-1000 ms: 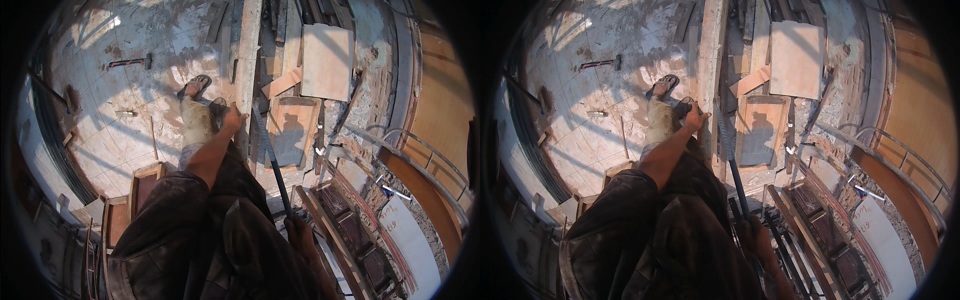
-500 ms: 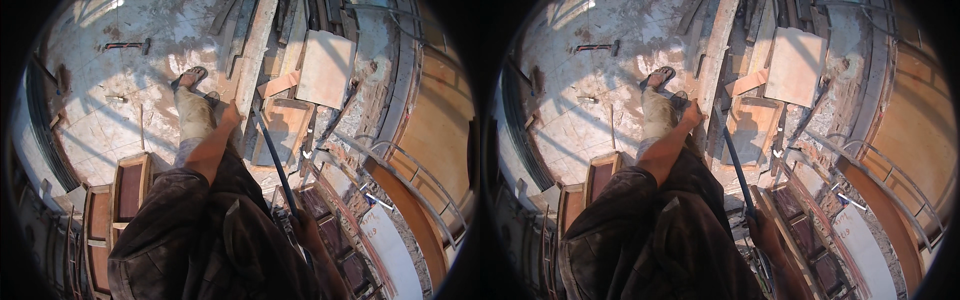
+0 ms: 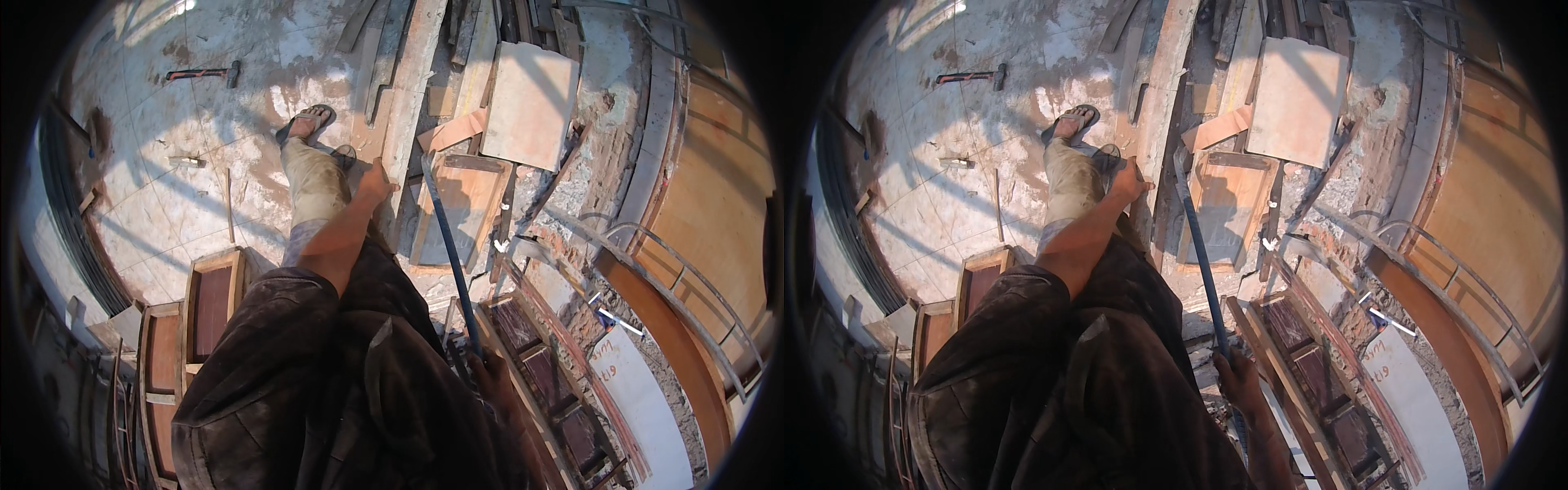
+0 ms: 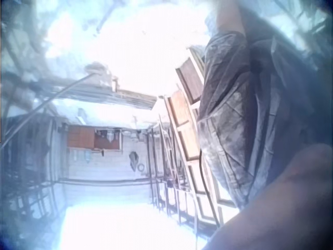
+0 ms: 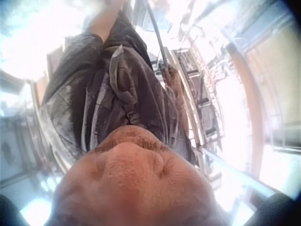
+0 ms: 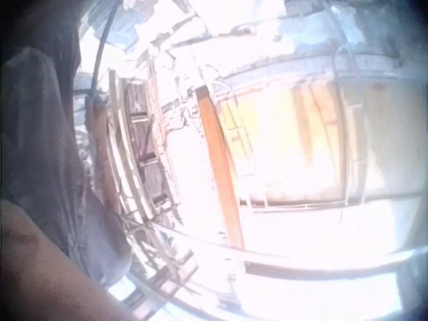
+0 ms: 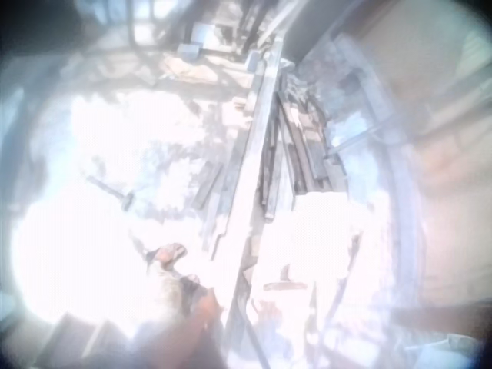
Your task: The person uses a pry bar to loosen and remove long concrete form pieces from a structure, then hammers a wooden frame onto a new location.
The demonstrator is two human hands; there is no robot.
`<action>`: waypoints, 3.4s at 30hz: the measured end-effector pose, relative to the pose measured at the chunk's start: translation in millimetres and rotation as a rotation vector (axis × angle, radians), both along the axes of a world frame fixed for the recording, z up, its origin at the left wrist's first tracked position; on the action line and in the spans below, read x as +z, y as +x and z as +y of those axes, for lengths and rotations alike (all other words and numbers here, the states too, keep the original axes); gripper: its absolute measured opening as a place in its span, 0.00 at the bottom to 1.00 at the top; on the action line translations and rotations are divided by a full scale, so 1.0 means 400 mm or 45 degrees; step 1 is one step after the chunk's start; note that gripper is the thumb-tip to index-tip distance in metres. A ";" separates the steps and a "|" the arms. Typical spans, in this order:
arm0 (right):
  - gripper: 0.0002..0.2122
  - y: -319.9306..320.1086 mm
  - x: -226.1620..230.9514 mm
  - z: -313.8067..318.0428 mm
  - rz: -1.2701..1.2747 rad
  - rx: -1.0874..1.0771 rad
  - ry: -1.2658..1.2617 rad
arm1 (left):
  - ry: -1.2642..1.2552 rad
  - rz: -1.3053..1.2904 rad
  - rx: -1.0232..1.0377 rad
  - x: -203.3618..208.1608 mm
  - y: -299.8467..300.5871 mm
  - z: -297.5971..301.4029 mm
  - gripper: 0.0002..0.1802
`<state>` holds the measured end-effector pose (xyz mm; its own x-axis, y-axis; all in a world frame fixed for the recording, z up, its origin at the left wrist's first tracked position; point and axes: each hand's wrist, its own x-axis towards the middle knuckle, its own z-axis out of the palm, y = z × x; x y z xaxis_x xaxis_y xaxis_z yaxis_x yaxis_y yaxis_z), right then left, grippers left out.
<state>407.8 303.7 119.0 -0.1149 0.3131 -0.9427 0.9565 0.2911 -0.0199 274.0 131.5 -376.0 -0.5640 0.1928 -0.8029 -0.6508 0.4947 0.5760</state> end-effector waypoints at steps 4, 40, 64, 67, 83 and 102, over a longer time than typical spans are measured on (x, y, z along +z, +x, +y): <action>0.12 0.085 0.018 0.036 0.038 0.468 0.069 | 0.012 -0.010 -0.089 0.005 0.012 -0.008 0.54; 0.13 -0.002 -0.091 -0.024 0.219 0.406 0.081 | -0.062 0.080 -0.140 0.006 0.004 -0.013 0.55; 0.18 0.562 -0.605 0.038 0.342 0.417 0.202 | 0.227 0.086 0.502 -0.146 -0.409 0.083 0.66; 0.19 0.599 -0.621 0.020 0.373 0.368 0.226 | -0.082 0.435 0.360 -0.176 -0.416 0.191 0.62; 0.10 0.735 -0.847 0.288 0.186 0.482 0.438 | 0.084 0.567 0.420 -0.155 -0.367 0.351 0.63; 0.10 0.707 -1.126 0.343 0.301 0.535 0.754 | 0.074 0.524 0.475 -0.139 -0.384 0.279 0.53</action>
